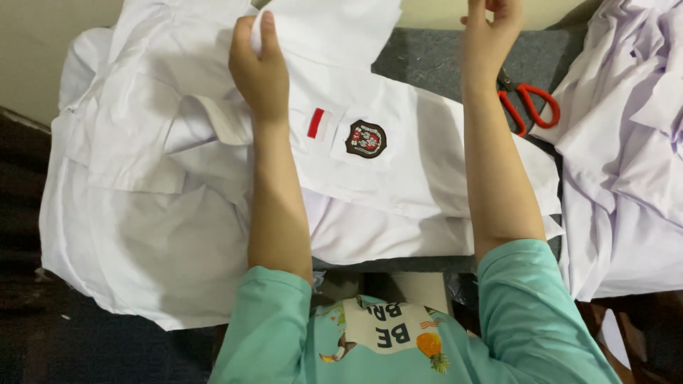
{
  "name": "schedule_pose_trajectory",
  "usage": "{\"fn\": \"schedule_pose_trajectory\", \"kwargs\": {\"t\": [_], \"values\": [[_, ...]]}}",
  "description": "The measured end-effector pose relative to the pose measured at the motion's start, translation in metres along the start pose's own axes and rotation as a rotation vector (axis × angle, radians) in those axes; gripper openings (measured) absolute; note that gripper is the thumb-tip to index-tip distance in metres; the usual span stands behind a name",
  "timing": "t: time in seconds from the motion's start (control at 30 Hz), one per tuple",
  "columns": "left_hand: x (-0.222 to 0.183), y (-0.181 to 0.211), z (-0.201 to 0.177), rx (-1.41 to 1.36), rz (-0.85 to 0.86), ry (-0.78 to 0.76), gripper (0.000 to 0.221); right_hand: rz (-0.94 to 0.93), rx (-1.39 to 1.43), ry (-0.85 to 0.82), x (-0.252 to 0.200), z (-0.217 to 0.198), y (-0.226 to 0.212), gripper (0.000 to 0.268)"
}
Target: A person is inspecting white school uniforms and using scissors to trim loose threads from the seams and fabric.
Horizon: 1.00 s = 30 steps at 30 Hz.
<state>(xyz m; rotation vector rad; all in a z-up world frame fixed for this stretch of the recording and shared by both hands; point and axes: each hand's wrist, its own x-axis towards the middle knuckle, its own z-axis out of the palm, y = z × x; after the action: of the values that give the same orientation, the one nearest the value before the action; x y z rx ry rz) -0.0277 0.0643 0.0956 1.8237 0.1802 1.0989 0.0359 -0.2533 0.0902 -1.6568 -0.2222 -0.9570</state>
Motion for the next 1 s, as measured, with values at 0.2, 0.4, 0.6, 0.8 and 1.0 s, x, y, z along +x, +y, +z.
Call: {"fn": "schedule_pose_trajectory", "kwargs": {"t": [0.2, 0.4, 0.6, 0.8, 1.0], "values": [[-0.016, -0.010, 0.014, 0.291, 0.125, 0.059, 0.034, 0.291, -0.211, -0.625, -0.042, 0.013, 0.004, 0.010], [-0.088, -0.038, 0.071, 0.098, 0.228, -0.718, 0.017, 0.322, -0.421, -0.783, -0.097, 0.056, 0.049, 0.009], [-0.117, -0.043, 0.046, 0.490, 0.033, -1.038, 0.078, 0.256, -0.433, -0.735, -0.127, 0.059, 0.064, 0.016], [-0.115, -0.040, 0.043, 0.470, -0.033, -1.096, 0.096, 0.463, -0.200, -0.597, -0.127, 0.049, 0.078, 0.012], [-0.117, -0.048, 0.061, 0.301, 0.117, -0.935, 0.041, 0.349, -0.224, -0.607, -0.119, 0.042, 0.080, 0.013]]}}
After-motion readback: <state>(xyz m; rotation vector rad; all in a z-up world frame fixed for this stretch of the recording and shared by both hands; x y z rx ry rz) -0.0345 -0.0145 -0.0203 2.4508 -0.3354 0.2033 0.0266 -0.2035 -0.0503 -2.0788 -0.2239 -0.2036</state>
